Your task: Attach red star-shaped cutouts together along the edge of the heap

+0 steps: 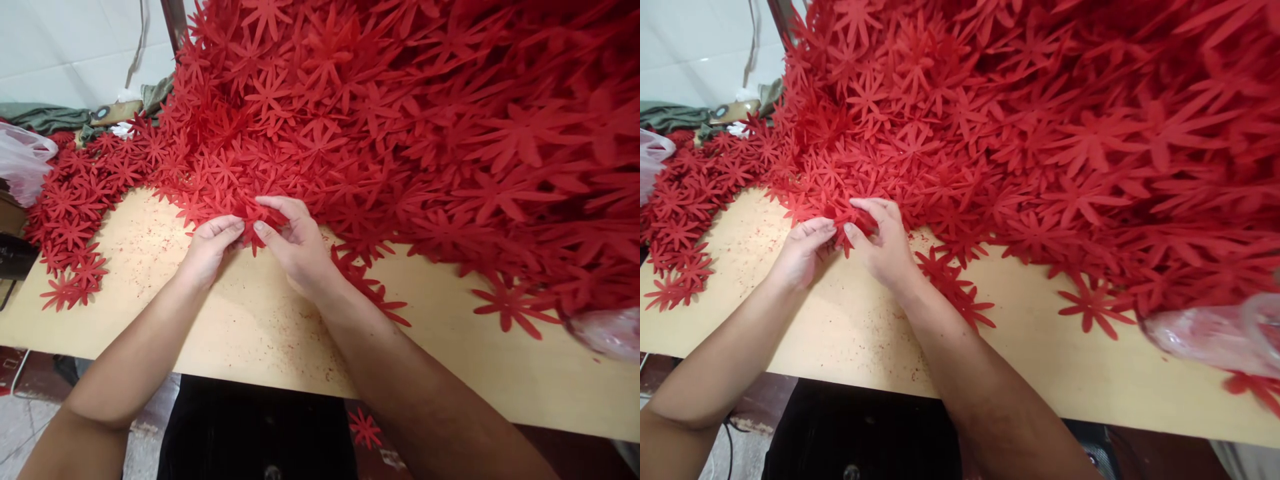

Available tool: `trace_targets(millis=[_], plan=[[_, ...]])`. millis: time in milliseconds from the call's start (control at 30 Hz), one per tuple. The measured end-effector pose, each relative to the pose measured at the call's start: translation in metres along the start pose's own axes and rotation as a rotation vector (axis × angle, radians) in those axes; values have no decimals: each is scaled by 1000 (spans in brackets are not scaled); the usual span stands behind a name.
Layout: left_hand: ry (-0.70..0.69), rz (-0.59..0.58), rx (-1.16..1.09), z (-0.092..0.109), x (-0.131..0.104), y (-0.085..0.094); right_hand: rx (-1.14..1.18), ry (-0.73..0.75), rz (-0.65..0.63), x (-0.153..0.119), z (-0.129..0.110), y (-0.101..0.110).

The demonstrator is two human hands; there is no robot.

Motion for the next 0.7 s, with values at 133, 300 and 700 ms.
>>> trace_targets(millis=[133, 300, 700], plan=[[-49, 56, 40, 2, 1, 5, -356, 262, 53, -5, -25, 3], [-64, 86, 22, 3, 0, 8, -322, 323, -144, -8, -31, -15], [-46, 116, 0, 5, -1, 7, -379, 232, 108, -8, -23, -2]])
Point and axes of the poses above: each hand's wrist, its own x-axis towards the middle knuckle, its own y-axis out of the back of the hand, z = x × y, the point moved 8 cm from there along x, towards the middle knuckle, and after that the axes turned 14 degrees about -x, right-handed, at the moved point
